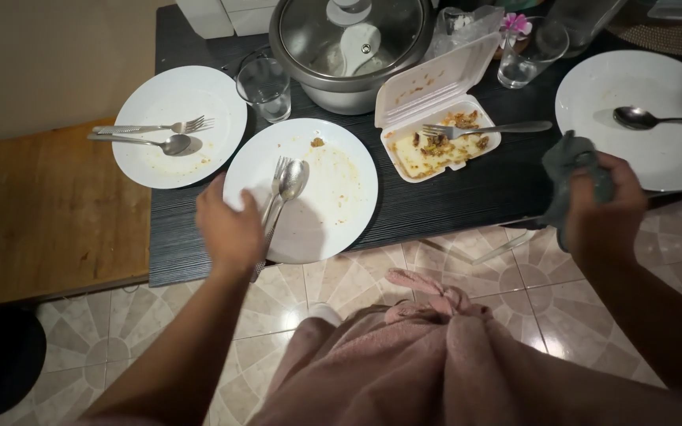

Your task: Tidying up a table by organizing plates, utensils, and food containers, and wiping the surface.

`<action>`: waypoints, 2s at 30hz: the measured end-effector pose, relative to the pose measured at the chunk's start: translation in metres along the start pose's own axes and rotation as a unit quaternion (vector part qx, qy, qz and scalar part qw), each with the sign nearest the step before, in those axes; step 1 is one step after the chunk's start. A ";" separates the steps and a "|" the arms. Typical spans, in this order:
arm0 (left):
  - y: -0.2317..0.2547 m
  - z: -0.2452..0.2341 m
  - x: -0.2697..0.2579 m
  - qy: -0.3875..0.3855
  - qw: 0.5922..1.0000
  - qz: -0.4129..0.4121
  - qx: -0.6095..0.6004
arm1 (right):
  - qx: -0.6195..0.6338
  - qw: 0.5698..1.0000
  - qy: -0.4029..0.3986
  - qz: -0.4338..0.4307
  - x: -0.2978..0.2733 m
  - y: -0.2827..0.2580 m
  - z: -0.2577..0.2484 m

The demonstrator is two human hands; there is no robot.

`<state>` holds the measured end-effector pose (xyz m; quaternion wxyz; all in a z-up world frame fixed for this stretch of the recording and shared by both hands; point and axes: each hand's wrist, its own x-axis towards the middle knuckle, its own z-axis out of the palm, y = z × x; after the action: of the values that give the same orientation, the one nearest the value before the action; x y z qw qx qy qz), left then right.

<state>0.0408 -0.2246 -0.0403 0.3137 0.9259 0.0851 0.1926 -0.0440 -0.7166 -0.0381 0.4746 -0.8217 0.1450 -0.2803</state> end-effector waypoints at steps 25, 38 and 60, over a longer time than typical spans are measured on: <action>0.174 0.162 0.010 -0.273 0.944 -0.098 -0.155 | -0.410 0.835 -0.264 -0.254 -0.003 -0.024 0.044; 0.214 0.147 0.003 -0.237 0.929 -0.223 -0.176 | -0.357 0.831 -0.333 -0.267 0.023 -0.010 0.015; 0.179 0.200 0.014 -0.176 0.967 -0.164 -0.088 | -0.370 0.819 -0.381 -0.218 0.031 -0.007 0.014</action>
<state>0.1416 -0.4718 -0.0716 0.4310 0.8874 0.1621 -0.0208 -0.0110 -0.7194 -0.0277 0.0792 -0.9868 -0.1370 0.0335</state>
